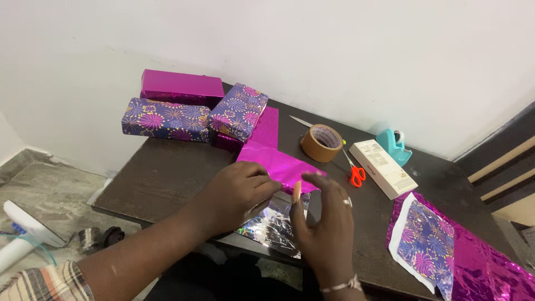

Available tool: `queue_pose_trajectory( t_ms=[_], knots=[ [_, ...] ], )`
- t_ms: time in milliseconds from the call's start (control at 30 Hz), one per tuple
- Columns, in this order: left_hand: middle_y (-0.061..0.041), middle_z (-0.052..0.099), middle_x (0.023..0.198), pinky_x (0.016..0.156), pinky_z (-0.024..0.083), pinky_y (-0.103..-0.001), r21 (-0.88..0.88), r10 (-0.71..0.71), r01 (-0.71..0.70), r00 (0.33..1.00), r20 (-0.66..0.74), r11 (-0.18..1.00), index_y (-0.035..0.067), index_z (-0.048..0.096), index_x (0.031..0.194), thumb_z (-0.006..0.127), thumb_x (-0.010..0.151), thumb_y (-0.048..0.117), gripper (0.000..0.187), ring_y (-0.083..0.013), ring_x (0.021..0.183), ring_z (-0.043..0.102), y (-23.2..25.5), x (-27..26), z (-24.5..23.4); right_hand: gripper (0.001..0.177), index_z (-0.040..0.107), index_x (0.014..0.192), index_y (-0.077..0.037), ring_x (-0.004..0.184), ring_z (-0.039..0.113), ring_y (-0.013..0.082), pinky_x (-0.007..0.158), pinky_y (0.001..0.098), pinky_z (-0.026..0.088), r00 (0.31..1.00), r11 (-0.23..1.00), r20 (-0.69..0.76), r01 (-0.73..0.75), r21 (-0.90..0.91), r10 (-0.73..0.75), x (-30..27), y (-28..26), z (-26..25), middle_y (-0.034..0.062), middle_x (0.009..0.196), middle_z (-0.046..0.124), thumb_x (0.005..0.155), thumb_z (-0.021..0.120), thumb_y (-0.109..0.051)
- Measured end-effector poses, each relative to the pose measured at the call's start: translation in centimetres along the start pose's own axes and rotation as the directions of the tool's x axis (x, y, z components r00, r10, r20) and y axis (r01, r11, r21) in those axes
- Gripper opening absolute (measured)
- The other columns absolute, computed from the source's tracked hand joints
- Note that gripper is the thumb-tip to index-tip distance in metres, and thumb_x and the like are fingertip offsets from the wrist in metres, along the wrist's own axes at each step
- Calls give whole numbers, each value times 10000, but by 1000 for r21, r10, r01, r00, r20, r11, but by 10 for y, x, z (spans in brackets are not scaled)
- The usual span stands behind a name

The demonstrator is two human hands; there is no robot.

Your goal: The person wraps a small rectangular box with shiny pink wrapping paper. They fold the paper around the box, apply clear tape to secure the edges, and use scissors to cut the tape. The wrapped box is placed on the table with other already wrapped gifts.

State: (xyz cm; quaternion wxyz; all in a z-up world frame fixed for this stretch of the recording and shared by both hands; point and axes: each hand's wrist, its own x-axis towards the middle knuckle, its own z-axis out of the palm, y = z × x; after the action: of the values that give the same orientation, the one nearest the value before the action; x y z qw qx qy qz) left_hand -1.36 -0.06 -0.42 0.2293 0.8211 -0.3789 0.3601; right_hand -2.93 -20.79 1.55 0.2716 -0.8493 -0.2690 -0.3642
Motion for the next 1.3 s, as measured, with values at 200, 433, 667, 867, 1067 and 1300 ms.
queue_pose_trajectory(
  t_ms=[200, 433, 667, 867, 1067, 1300],
  knots=[
    [-107, 687, 1172, 1005, 491, -446, 14, -33, 32, 992, 123, 999, 49, 673, 1195, 763, 838, 249, 419, -293, 1191, 601, 6, -6, -3, 435, 565, 1322, -84, 886, 717, 355, 770, 471, 570, 960, 959, 204, -227, 167, 192, 49, 23, 15, 120, 1219, 741, 962, 682, -297],
    [-230, 464, 1507, 1145, 250, -594, 0, -85, 92, 917, 389, 996, 21, 632, 1253, 778, 763, 614, 783, -422, 1463, 322, 16, -22, -13, 370, 676, 984, -50, 820, 715, 358, 739, 478, 543, 848, 969, 469, -225, -100, 245, 69, 26, 25, 178, 852, 734, 955, 641, -417],
    [-163, 540, 1416, 1158, 212, -599, 169, -135, 75, 916, 379, 983, 23, 605, 1342, 749, 753, 389, 709, -387, 1405, 368, 43, -46, -12, 358, 698, 991, -87, 792, 730, 344, 717, 476, 544, 823, 945, 472, -316, -81, 315, 64, 6, 12, 160, 799, 728, 920, 599, -424],
    [-153, 682, 1232, 1105, 349, -589, 241, -13, -57, 960, 279, 969, -4, 689, 1138, 654, 815, 162, 365, -342, 1242, 565, 71, -66, -17, 333, 715, 985, -80, 847, 711, 386, 740, 503, 539, 875, 978, 442, -205, -35, 200, 48, -10, -4, 188, 846, 728, 918, 612, -390],
    [-142, 713, 1163, 892, 493, -408, 167, 40, -100, 944, 328, 981, -23, 708, 1132, 644, 836, 122, 336, -270, 1041, 662, 87, -65, -32, 351, 729, 992, -108, 830, 741, 381, 766, 489, 559, 804, 945, 500, -307, -113, 321, 41, -25, -16, 173, 839, 765, 918, 583, -418],
    [-84, 741, 930, 886, 517, -466, 179, -187, 124, 898, 398, 976, 77, 737, 911, 667, 879, 274, 211, -292, 965, 691, 88, -30, -53, 418, 752, 1132, -127, 874, 742, 370, 788, 477, 566, 799, 938, 500, -335, -89, 333, 38, -22, -20, 190, 877, 767, 912, 582, -439]
  ],
)
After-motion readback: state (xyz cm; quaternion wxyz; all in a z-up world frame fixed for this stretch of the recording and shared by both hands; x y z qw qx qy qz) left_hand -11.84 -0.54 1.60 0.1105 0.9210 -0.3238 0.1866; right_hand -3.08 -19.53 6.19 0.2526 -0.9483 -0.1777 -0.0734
